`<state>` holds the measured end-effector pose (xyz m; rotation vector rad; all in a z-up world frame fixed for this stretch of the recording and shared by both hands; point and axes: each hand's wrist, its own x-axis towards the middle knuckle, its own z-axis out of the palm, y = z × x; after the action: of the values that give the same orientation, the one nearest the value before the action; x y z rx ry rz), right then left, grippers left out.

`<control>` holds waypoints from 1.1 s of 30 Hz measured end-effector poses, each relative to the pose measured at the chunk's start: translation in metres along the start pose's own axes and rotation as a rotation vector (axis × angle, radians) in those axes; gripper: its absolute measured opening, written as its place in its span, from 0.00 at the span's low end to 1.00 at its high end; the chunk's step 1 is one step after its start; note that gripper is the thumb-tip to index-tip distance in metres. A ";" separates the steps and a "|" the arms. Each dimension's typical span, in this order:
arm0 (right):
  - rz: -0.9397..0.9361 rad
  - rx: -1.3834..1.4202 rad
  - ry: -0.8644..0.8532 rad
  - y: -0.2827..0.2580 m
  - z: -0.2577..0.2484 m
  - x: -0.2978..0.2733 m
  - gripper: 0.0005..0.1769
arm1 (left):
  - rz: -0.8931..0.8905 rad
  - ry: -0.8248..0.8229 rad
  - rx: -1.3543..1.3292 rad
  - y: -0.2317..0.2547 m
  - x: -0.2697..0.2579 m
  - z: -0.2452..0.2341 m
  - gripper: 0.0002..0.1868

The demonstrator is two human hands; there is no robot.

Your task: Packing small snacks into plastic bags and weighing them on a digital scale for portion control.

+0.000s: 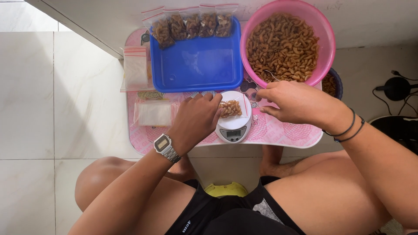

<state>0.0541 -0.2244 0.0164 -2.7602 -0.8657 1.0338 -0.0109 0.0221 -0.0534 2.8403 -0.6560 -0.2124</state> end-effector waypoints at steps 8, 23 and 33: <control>0.000 0.010 -0.041 0.005 0.006 -0.012 0.16 | 0.028 0.023 -0.013 0.014 -0.004 -0.010 0.12; 0.007 0.008 -0.060 -0.001 0.004 -0.024 0.17 | 0.082 0.076 0.029 0.014 -0.004 0.012 0.11; -0.061 -0.007 -0.012 0.007 0.016 -0.014 0.18 | 0.163 0.165 0.208 0.021 0.007 0.036 0.21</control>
<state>0.0388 -0.2395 0.0100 -2.7179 -0.9508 1.0407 -0.0202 -0.0052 -0.0833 2.9360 -0.9150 0.1235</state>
